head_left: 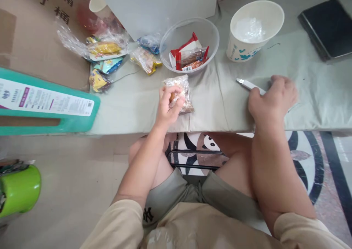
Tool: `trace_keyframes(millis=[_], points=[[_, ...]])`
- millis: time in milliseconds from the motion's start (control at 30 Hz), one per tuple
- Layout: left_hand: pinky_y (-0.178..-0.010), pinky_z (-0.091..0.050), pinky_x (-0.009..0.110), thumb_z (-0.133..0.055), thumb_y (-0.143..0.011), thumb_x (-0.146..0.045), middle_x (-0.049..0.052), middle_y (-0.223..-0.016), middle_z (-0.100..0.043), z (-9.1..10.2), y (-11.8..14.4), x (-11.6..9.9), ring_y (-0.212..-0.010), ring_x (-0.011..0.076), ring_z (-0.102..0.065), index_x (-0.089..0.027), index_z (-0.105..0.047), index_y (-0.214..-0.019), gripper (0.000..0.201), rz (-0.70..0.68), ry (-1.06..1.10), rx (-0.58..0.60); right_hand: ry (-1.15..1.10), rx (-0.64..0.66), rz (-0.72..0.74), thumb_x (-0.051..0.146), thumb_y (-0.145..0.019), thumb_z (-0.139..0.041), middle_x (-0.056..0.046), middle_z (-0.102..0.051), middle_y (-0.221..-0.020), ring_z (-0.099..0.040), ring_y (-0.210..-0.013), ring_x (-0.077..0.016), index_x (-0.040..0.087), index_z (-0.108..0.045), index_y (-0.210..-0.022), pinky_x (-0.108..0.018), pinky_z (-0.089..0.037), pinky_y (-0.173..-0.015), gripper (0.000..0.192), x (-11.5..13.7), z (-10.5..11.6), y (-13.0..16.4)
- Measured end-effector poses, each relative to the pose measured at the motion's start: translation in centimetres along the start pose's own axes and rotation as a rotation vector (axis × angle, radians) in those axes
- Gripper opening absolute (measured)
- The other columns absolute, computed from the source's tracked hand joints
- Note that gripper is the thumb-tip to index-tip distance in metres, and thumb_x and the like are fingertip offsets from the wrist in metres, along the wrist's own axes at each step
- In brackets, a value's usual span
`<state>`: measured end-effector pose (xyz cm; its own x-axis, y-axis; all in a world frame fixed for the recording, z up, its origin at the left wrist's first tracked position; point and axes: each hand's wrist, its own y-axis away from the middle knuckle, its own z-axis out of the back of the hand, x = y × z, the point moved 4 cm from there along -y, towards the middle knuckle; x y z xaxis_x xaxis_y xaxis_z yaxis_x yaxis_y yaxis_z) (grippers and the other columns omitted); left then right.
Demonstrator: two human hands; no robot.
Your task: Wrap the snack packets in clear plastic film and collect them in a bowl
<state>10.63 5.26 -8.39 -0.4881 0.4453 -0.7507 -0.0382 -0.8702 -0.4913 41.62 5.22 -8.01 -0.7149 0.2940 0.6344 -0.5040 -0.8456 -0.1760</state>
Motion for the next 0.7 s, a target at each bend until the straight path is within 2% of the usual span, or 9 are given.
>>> trace_keyframes(millis=[67,133,233,300,400,467,567,633,700], points=[[-0.09,-0.052,0.036,-0.06,-0.097,-0.062,0.004,-0.104,-0.062,-0.2,0.0,-0.2,-0.099,0.0196,-0.06,-0.031,-0.066,-0.108,0.034,-0.014,0.005,-0.024,-0.043,0.038,0.035,0.022,-0.085,-0.059,-0.023,-0.062,-0.13,-0.051,-0.132,-0.0449,0.018,-0.069,-0.1,-0.069,-0.03,-0.114,0.018,0.1,0.3,0.1],[-0.087,-0.053,0.036,-0.059,-0.096,-0.063,0.005,-0.104,-0.062,-0.5,-0.1,-0.2,-0.097,0.0202,-0.059,-0.031,-0.067,-0.107,0.035,-0.012,0.0,-0.05,-0.047,0.099,0.084,0.022,-0.086,-0.06,-0.02,-0.065,-0.123,-0.055,-0.128,-0.0434,0.02,-0.069,-0.091,-0.068,-0.034,-0.113,0.011,0.5,0.4,0.1],[-0.086,-0.053,0.036,-0.062,-0.095,-0.064,0.006,-0.102,-0.062,-0.8,-0.2,-0.1,-0.094,0.0199,-0.059,-0.03,-0.07,-0.106,0.036,0.025,0.005,-0.066,-0.042,0.131,0.119,0.018,-0.082,-0.063,-0.022,-0.067,-0.12,-0.06,-0.124,-0.0426,0.018,-0.071,-0.093,-0.063,-0.039,-0.112,0.013,0.9,0.6,-0.1],[-0.088,-0.053,0.036,-0.067,-0.092,-0.062,0.005,-0.099,-0.063,-0.8,-0.2,0.1,-0.097,0.0206,-0.059,-0.029,-0.071,-0.101,0.034,0.067,0.034,-0.071,-0.099,0.075,0.101,0.019,-0.086,-0.062,-0.021,-0.068,-0.116,-0.062,-0.119,-0.0405,0.018,-0.069,-0.095,-0.06,-0.041,-0.109,0.012,1.2,0.9,-0.2],[-0.087,-0.052,0.036,-0.073,-0.088,-0.059,0.004,-0.09,-0.063,-0.7,-0.3,0.3,-0.095,0.0211,-0.058,-0.028,-0.073,-0.093,0.031,0.127,0.079,-0.077,-0.43,0.029,0.064,0.03,-0.091,-0.061,-0.012,-0.07,-0.099,-0.068,-0.094,-0.0296,0.023,-0.063,-0.099,-0.047,-0.052,-0.088,0.011,2.5,0.9,0.8],[-0.09,-0.052,0.038,-0.074,-0.088,-0.057,0.004,-0.086,-0.063,-0.7,-0.5,0.0,-0.096,0.0218,-0.058,-0.028,-0.074,-0.09,0.029,0.124,0.071,-0.072,-0.767,0.159,0.022,0.036,-0.091,-0.063,-0.004,-0.068,-0.087,-0.065,-0.07,-0.02,0.025,-0.06,-0.101,-0.036,-0.051,-0.066,0.015,4.2,-0.2,2.5],[-0.099,-0.051,0.041,-0.071,-0.091,-0.057,0.005,-0.087,-0.064,-0.9,-0.7,-0.6,-0.103,0.0236,-0.059,-0.028,-0.074,-0.089,0.029,0.065,0.021,-0.047,-1.048,0.55,-0.071,0.049,-0.092,-0.064,0.003,-0.064,-0.075,-0.056,-0.051,-0.0113,0.027,-0.056,-0.102,-0.027,-0.043,-0.048,0.025,7.4,-2.7,6.1],[-0.1,-0.051,0.041,-0.067,-0.094,-0.058,0.005,-0.093,-0.065,-1.2,-0.6,-0.9,-0.105,0.0233,-0.06,-0.028,-0.071,-0.095,0.03,0.05,0.001,-0.031,-1.103,0.779,-0.087,0.058,-0.093,-0.063,0.002,-0.066,-0.083,-0.056,-0.05,-0.0085,0.026,-0.055,-0.102,-0.024,-0.041,-0.045,0.034,9.1,-4.2,8.5],[-0.099,-0.052,0.04,-0.064,-0.095,-0.059,0.005,-0.104,-0.064,-1.4,-0.4,-1.0,-0.106,0.022,-0.062,-0.03,-0.066,-0.108,0.032,0.058,-0.011,-0.037,-1.144,0.883,-0.086,0.064,-0.094,-0.062,-0.001,-0.069,-0.1,-0.061,-0.056,-0.0074,0.025,-0.054,-0.102,-0.022,-0.041,-0.044,0.04,9.9,-5.1,10.0]])
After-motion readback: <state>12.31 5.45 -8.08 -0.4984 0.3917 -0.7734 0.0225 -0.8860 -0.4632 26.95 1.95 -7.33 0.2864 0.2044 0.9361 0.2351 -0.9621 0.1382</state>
